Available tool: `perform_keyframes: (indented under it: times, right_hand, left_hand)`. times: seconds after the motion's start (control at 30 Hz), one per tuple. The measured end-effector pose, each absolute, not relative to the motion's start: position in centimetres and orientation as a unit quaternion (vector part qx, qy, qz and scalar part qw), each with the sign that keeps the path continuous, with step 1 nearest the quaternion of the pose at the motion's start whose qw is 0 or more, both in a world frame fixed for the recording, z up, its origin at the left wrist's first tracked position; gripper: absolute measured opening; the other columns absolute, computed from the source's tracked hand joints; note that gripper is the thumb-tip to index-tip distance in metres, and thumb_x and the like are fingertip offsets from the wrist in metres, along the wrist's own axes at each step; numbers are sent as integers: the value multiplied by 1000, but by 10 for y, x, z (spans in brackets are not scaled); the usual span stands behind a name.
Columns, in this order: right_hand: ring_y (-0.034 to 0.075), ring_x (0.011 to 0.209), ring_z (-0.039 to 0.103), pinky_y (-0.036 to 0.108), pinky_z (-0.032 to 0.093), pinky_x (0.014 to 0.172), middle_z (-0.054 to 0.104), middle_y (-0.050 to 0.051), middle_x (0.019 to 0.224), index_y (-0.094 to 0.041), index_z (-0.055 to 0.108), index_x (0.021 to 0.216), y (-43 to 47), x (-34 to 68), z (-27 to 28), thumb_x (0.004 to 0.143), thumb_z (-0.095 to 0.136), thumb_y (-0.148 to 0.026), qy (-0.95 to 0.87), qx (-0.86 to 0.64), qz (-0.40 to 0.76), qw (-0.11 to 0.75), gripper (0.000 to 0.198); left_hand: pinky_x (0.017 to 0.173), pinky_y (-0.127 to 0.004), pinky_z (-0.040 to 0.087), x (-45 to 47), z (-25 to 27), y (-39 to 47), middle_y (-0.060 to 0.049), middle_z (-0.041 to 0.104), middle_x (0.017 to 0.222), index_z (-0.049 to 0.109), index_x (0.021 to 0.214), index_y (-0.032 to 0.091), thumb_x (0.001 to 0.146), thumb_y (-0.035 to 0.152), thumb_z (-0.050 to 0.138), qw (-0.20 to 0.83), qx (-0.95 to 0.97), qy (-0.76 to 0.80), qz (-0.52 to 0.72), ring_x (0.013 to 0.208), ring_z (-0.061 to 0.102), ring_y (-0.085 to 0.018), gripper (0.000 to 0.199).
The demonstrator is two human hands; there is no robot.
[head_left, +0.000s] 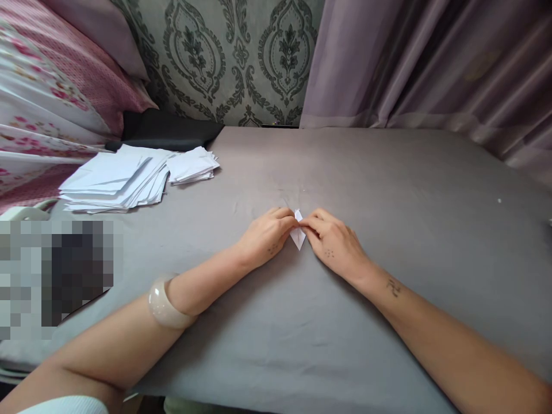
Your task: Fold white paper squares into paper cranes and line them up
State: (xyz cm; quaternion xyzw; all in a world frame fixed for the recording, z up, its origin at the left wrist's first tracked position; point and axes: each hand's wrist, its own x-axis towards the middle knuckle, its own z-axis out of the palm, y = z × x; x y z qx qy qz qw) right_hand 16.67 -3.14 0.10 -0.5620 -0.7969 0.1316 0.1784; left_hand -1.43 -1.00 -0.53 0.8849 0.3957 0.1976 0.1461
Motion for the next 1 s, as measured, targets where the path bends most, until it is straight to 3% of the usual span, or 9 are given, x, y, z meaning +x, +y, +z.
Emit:
perform_keyframes:
  times: [0.2, 0.4, 0.57, 0.73, 1.0]
  right_hand:
    - [13, 70, 57, 29, 22, 49, 62, 4, 107, -26, 63, 114, -39, 168, 13, 92, 37, -13, -860, -508, 7, 49, 37]
    - [16, 74, 59, 30, 21, 49, 63, 7, 108, -20, 64, 110, -41, 170, 22, 89, 36, -9, -869, -494, -20, -19, 37]
    - [15, 73, 59, 29, 31, 55, 65, 2, 106, -23, 70, 94, -31, 181, 18, 85, 44, -14, -831, -546, 73, 71, 29]
    - [13, 76, 59, 26, 41, 64, 67, -1, 99, -23, 71, 84, -20, 187, 6, 79, 46, -14, -771, -571, 208, 192, 27]
    - [12, 67, 56, 26, 44, 66, 68, 1, 89, -22, 73, 85, -19, 182, 4, 77, 49, -17, -709, -598, 295, 229, 26]
  left_hand:
    - [66, -29, 48, -16, 10, -19, -8, 65, 98, 65, 105, 16, 92, 11, 34, 44, 921, 383, 52, 92, 57, -21, 34]
    - [63, -27, 49, -15, 12, -22, -10, 66, 95, 68, 94, 16, 87, 13, 41, 52, 913, 397, 80, 94, 58, -22, 29]
    - [62, -27, 49, -16, 7, -20, -9, 67, 89, 69, 85, 17, 78, 13, 47, 80, 891, 428, 133, 87, 59, -21, 24]
    - [62, -27, 46, -15, 5, -19, -6, 66, 87, 70, 93, 19, 82, 18, 47, 94, 884, 427, 165, 83, 58, -19, 25]
    - [67, -28, 45, -10, 3, -20, -7, 62, 94, 70, 96, 21, 93, 36, 44, 97, 888, 410, 182, 87, 56, -19, 31]
